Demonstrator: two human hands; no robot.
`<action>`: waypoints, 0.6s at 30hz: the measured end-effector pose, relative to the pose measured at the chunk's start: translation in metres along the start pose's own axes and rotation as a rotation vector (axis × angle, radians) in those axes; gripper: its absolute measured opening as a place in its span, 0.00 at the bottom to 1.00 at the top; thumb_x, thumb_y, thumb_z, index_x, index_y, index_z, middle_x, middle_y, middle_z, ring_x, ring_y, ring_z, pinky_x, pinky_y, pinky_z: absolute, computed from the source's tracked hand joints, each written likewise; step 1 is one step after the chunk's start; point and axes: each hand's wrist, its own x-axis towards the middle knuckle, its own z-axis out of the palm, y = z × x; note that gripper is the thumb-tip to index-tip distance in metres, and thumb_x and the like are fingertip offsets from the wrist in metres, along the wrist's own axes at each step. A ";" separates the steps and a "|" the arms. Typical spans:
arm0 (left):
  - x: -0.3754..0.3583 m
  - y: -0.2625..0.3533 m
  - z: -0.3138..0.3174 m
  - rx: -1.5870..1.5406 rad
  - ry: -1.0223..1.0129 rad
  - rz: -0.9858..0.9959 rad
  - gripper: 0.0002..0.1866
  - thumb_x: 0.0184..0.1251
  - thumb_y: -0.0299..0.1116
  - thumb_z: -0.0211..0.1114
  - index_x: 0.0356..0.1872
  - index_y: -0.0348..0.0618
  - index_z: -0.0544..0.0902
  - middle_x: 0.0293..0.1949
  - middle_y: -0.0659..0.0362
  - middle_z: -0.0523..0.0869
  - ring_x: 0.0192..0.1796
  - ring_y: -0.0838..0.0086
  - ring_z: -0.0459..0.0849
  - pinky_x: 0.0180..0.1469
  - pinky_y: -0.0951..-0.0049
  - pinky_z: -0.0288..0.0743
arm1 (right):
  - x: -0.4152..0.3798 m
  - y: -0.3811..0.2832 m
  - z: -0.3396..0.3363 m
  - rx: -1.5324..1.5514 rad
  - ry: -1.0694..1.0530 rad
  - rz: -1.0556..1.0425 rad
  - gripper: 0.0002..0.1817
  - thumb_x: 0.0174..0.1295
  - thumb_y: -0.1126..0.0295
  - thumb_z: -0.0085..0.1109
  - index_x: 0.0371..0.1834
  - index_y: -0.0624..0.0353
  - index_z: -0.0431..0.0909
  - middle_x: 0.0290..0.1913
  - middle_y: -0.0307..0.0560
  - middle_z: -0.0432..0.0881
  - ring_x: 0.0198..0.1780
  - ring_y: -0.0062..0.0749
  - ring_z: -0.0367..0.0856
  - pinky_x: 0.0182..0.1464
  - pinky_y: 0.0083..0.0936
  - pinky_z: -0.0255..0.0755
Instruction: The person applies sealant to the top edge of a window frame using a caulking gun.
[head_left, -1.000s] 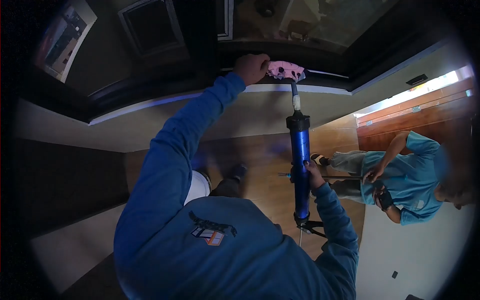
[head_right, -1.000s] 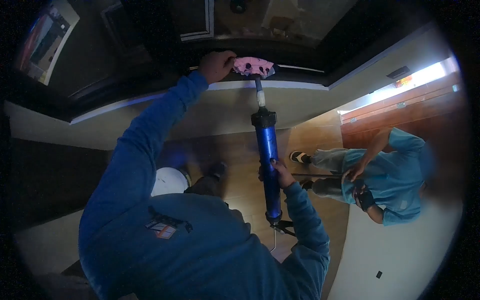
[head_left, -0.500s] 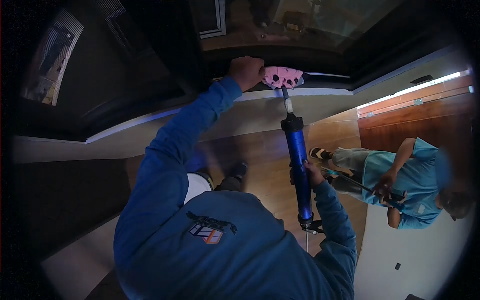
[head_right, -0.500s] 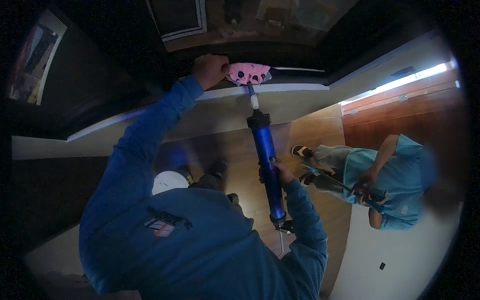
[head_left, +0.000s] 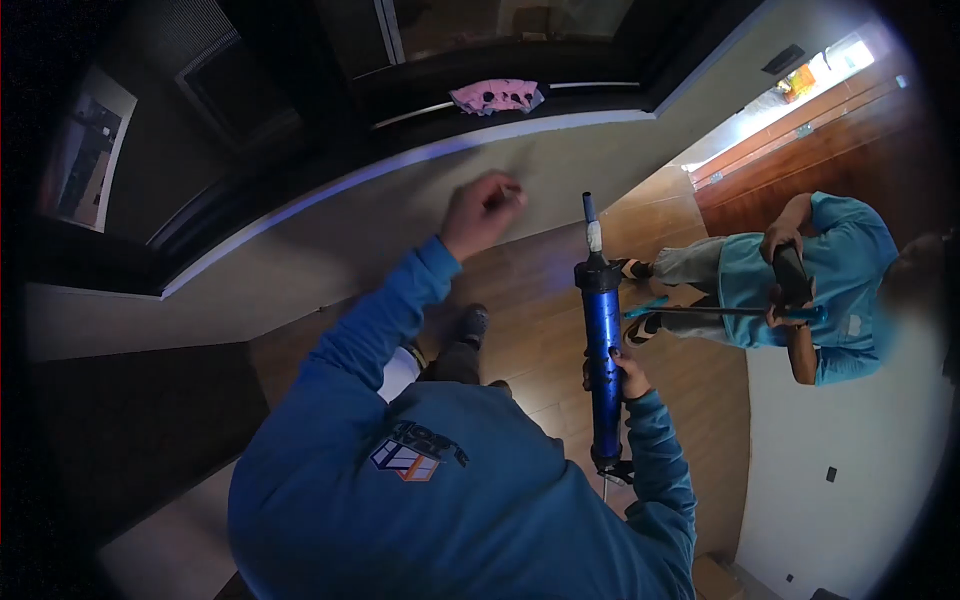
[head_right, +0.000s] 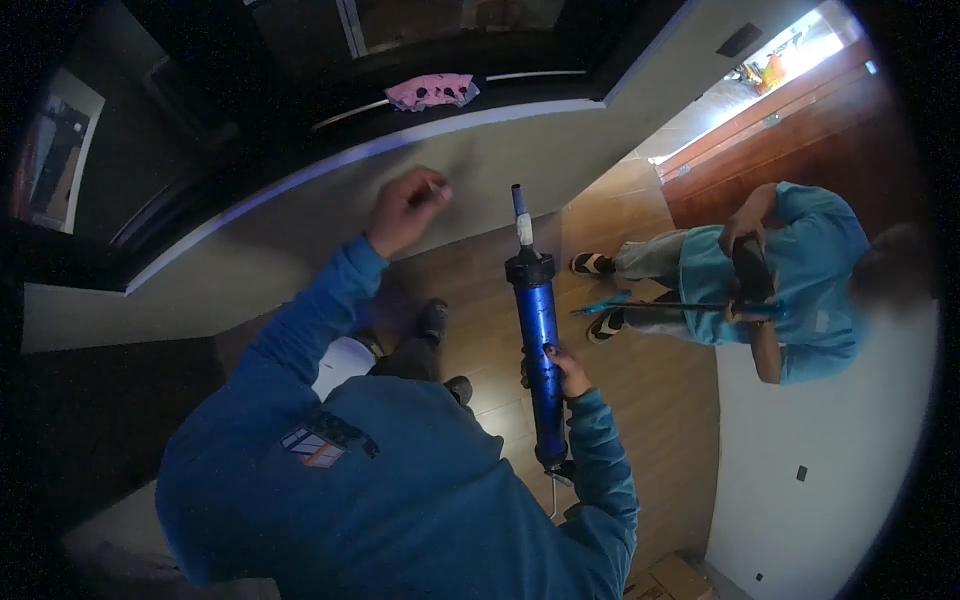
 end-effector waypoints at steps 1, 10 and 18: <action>-0.035 -0.007 0.030 -0.211 -0.227 -0.191 0.13 0.64 0.36 0.66 0.46 0.44 0.78 0.32 0.67 0.79 0.32 0.82 0.75 0.39 0.81 0.71 | -0.010 0.007 0.000 0.009 0.008 -0.002 0.29 0.58 0.50 0.58 0.49 0.66 0.69 0.33 0.53 0.80 0.32 0.38 0.82 0.36 0.32 0.79; -0.180 0.070 0.205 -1.110 -0.247 -0.769 0.21 0.54 0.35 0.73 0.49 0.42 0.77 0.40 0.59 0.82 0.41 0.75 0.80 0.45 0.72 0.74 | -0.068 0.071 -0.020 -0.028 0.132 -0.064 0.31 0.61 0.46 0.52 0.52 0.66 0.67 0.34 0.55 0.80 0.32 0.41 0.83 0.40 0.34 0.80; -0.202 0.110 0.174 -1.271 -0.051 -0.619 0.14 0.47 0.27 0.70 0.38 0.38 0.80 0.30 0.57 0.82 0.33 0.70 0.82 0.41 0.71 0.75 | -0.196 0.093 -0.050 -0.495 0.566 -0.232 0.18 0.62 0.63 0.56 0.51 0.62 0.70 0.40 0.42 0.73 0.41 0.27 0.72 0.44 0.25 0.70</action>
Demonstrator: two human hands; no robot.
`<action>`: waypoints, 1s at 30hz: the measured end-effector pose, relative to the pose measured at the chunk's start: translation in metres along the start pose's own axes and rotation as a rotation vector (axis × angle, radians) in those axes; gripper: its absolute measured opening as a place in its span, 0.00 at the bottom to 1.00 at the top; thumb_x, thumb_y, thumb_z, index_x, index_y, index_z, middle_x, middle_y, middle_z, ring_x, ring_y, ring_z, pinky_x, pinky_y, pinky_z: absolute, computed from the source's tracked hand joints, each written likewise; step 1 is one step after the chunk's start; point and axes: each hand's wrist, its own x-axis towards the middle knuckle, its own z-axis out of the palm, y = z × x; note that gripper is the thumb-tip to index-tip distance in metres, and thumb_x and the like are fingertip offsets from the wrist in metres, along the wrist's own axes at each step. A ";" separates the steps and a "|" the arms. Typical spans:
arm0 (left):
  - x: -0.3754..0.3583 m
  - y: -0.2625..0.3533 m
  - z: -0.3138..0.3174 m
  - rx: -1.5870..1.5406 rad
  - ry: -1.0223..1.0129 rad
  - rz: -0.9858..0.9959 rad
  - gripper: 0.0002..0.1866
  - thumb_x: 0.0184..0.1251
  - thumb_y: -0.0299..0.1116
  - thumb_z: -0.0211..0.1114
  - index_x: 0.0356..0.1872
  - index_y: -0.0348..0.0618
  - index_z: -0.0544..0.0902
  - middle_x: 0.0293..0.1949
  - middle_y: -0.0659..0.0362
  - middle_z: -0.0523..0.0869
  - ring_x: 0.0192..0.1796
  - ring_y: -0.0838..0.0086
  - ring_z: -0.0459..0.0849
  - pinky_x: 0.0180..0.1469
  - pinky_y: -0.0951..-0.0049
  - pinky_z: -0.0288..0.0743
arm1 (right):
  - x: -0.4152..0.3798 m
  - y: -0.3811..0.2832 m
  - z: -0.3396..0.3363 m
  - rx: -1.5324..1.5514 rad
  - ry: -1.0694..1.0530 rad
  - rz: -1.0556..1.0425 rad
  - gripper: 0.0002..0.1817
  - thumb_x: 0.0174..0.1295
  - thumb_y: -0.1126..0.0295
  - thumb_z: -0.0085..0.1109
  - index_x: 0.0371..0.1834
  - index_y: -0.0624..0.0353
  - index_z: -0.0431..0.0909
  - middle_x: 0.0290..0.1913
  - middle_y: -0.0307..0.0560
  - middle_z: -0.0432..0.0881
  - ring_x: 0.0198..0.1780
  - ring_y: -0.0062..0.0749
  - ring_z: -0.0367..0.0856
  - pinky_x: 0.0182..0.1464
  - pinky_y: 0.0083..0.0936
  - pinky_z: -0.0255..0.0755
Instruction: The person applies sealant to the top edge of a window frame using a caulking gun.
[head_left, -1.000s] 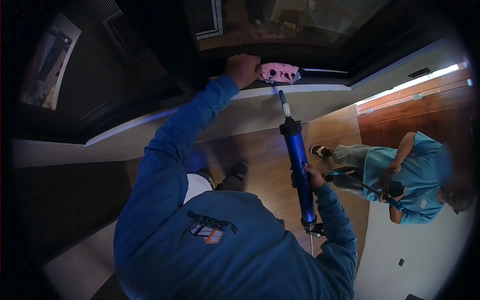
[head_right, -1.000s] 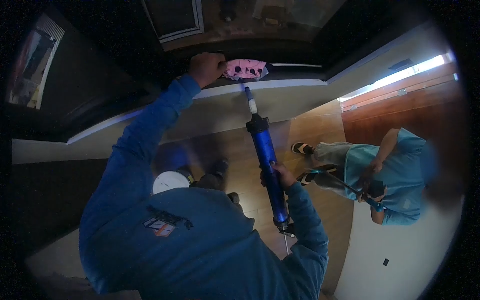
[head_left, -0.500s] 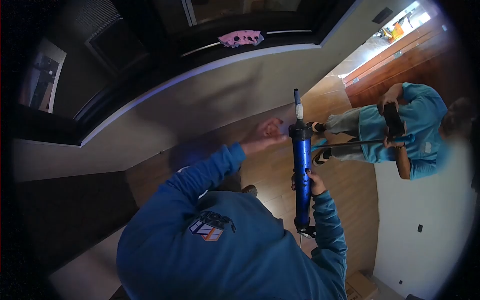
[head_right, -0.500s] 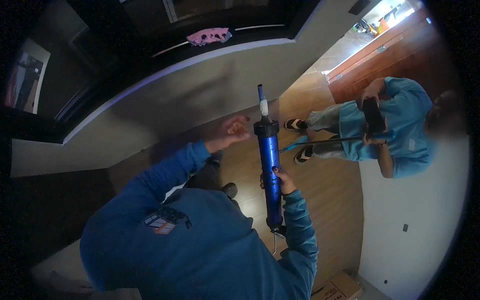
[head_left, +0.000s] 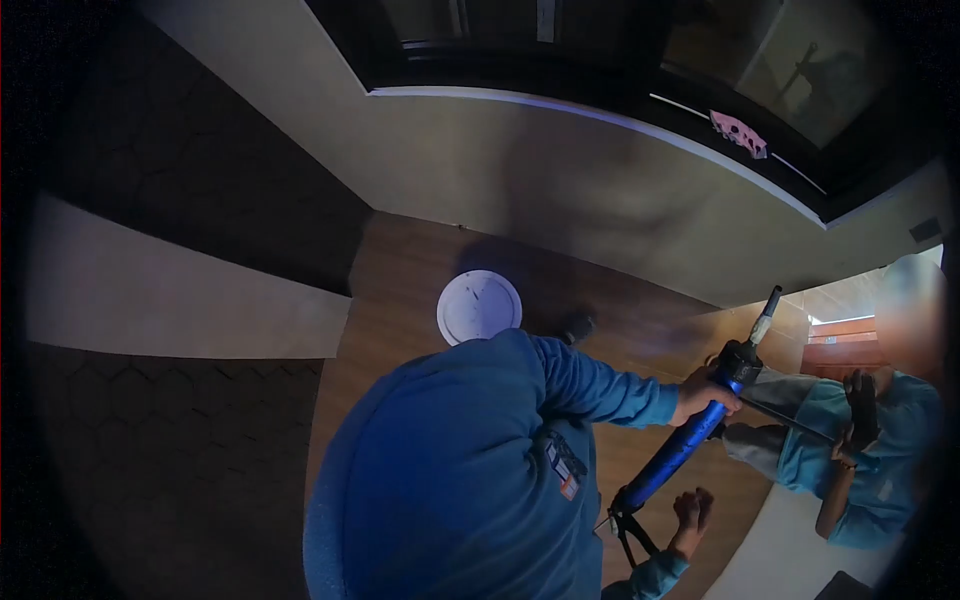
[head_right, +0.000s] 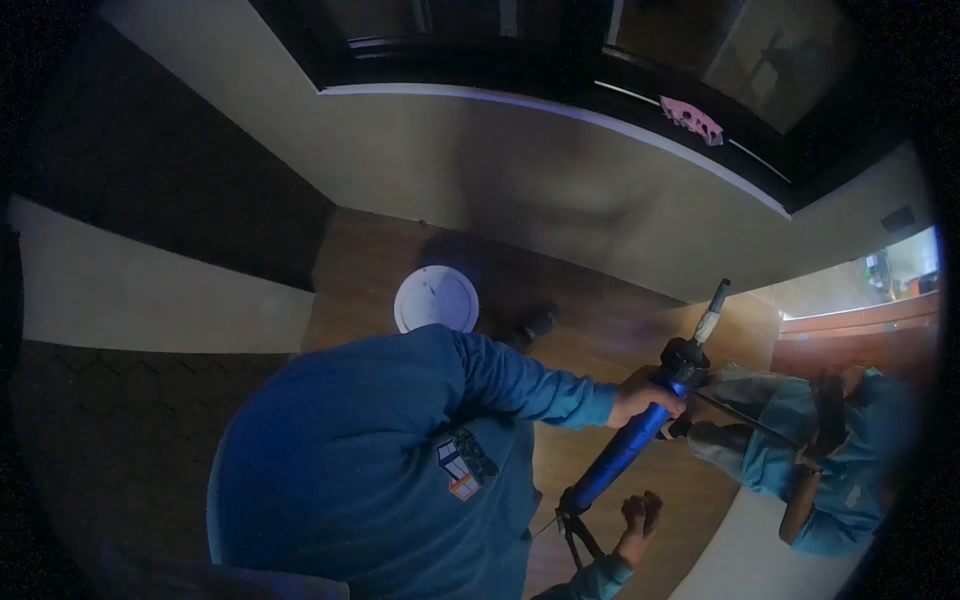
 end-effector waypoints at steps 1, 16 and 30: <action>0.001 -0.003 0.005 0.015 -0.021 0.016 0.15 0.46 0.26 0.69 0.38 0.39 0.80 0.30 0.56 0.82 0.35 0.70 0.82 0.43 0.70 0.75 | -0.008 0.038 -0.037 0.052 0.072 0.073 0.18 0.61 0.62 0.57 0.49 0.62 0.71 0.38 0.43 0.73 0.39 0.27 0.72 0.40 0.26 0.71; 0.029 -0.010 -0.013 -0.188 -0.084 0.019 0.20 0.48 0.39 0.65 0.40 0.38 0.75 0.33 0.50 0.81 0.38 0.62 0.82 0.44 0.65 0.78 | -0.091 0.146 0.017 0.490 0.559 -0.483 0.37 0.55 0.55 0.66 0.65 0.59 0.63 0.60 0.50 0.70 0.62 0.41 0.67 0.65 0.41 0.57; 0.131 0.068 -0.030 -0.553 -0.265 -0.246 0.28 0.47 0.55 0.62 0.33 0.35 0.76 0.31 0.50 0.80 0.37 0.59 0.81 0.45 0.58 0.78 | -0.120 -0.148 0.117 -0.149 0.036 -0.539 0.53 0.41 0.45 0.73 0.67 0.65 0.62 0.58 0.64 0.71 0.61 0.50 0.70 0.59 0.42 0.64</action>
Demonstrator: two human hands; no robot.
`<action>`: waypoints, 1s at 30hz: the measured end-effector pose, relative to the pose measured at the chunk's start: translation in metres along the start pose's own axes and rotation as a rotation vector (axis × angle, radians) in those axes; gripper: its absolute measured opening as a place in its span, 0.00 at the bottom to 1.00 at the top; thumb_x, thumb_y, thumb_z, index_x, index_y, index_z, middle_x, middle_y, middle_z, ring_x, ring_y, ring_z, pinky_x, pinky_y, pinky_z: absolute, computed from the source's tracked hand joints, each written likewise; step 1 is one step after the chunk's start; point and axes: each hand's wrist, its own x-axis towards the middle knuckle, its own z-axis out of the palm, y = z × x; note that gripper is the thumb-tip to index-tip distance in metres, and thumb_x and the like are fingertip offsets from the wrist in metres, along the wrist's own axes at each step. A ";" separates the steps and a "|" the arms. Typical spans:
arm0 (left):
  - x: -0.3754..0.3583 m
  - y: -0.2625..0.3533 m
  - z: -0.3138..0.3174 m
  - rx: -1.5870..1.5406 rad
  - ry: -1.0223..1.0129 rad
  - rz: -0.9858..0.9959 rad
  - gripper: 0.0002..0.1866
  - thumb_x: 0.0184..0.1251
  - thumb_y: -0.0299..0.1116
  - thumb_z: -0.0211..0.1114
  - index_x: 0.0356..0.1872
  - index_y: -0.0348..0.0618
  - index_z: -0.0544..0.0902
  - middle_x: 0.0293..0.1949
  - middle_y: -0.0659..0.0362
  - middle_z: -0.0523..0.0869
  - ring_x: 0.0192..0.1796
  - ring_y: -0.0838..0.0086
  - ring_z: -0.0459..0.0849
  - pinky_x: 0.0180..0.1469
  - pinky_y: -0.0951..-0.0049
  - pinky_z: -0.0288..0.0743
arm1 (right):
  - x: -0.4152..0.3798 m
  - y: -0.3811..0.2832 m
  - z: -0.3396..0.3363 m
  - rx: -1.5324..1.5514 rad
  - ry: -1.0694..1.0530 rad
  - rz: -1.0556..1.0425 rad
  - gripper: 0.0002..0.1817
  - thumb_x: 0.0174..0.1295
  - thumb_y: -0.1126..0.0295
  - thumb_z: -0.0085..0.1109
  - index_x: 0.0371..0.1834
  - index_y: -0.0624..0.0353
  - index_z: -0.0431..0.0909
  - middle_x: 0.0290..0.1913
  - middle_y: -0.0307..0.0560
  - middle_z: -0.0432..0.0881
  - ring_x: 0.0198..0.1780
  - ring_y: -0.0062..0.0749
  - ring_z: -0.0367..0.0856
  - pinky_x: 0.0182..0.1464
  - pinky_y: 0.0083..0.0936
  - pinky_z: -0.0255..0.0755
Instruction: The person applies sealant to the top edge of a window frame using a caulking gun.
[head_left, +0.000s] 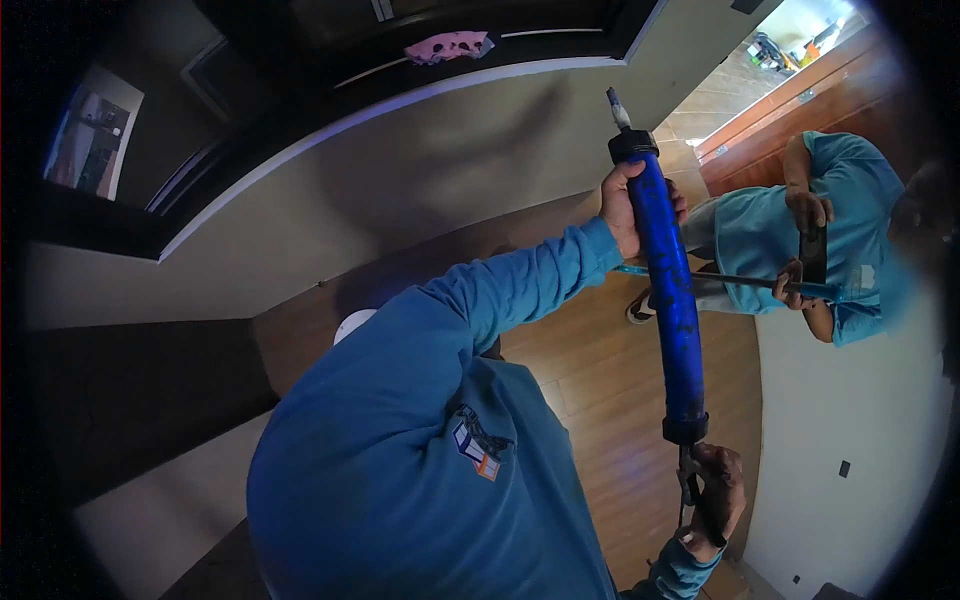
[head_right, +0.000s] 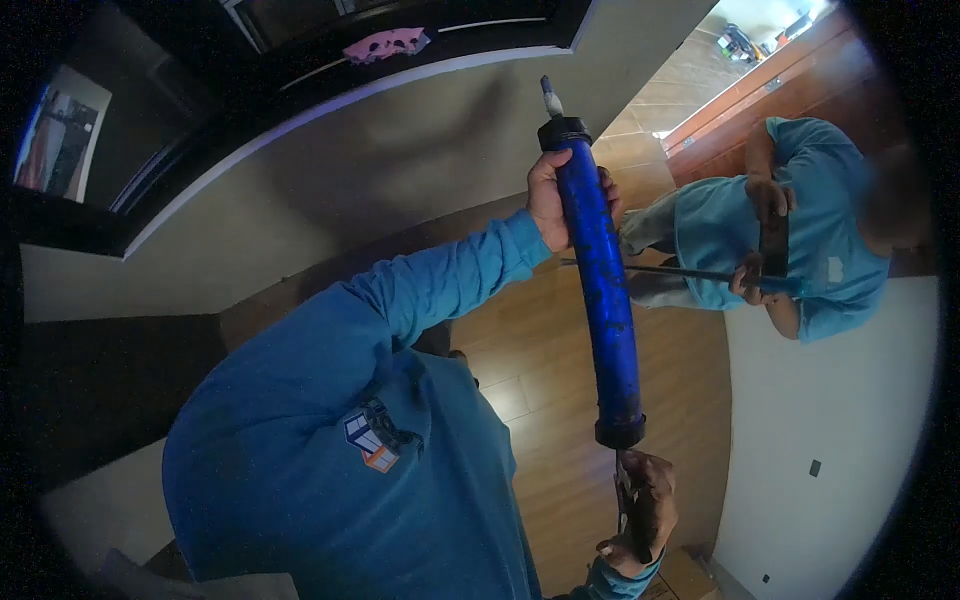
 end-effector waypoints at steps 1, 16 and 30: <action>0.010 0.014 0.000 -0.020 -0.001 -0.012 0.28 0.47 0.55 0.62 0.33 0.35 0.76 0.31 0.50 0.80 0.37 0.59 0.81 0.45 0.58 0.78 | 0.020 -0.013 0.014 0.021 -0.003 0.034 0.50 0.41 0.45 0.73 0.63 0.65 0.64 0.55 0.62 0.71 0.60 0.49 0.71 0.57 0.40 0.66; 0.117 0.117 0.016 -0.194 0.070 -0.105 0.28 0.49 0.56 0.59 0.34 0.35 0.75 0.28 0.48 0.79 0.32 0.56 0.80 0.40 0.60 0.75 | 0.231 -0.102 0.050 -0.230 0.102 0.219 0.41 0.40 0.39 0.71 0.48 0.60 0.68 0.39 0.50 0.69 0.43 0.39 0.73 0.40 0.33 0.73; 0.133 0.135 0.010 -0.347 0.014 -0.174 0.27 0.52 0.56 0.65 0.34 0.39 0.75 0.29 0.51 0.79 0.37 0.58 0.81 0.47 0.56 0.74 | 0.282 -0.105 0.074 -0.486 -0.033 -0.038 0.10 0.52 0.68 0.58 0.25 0.61 0.68 0.25 0.51 0.76 0.26 0.40 0.76 0.26 0.31 0.71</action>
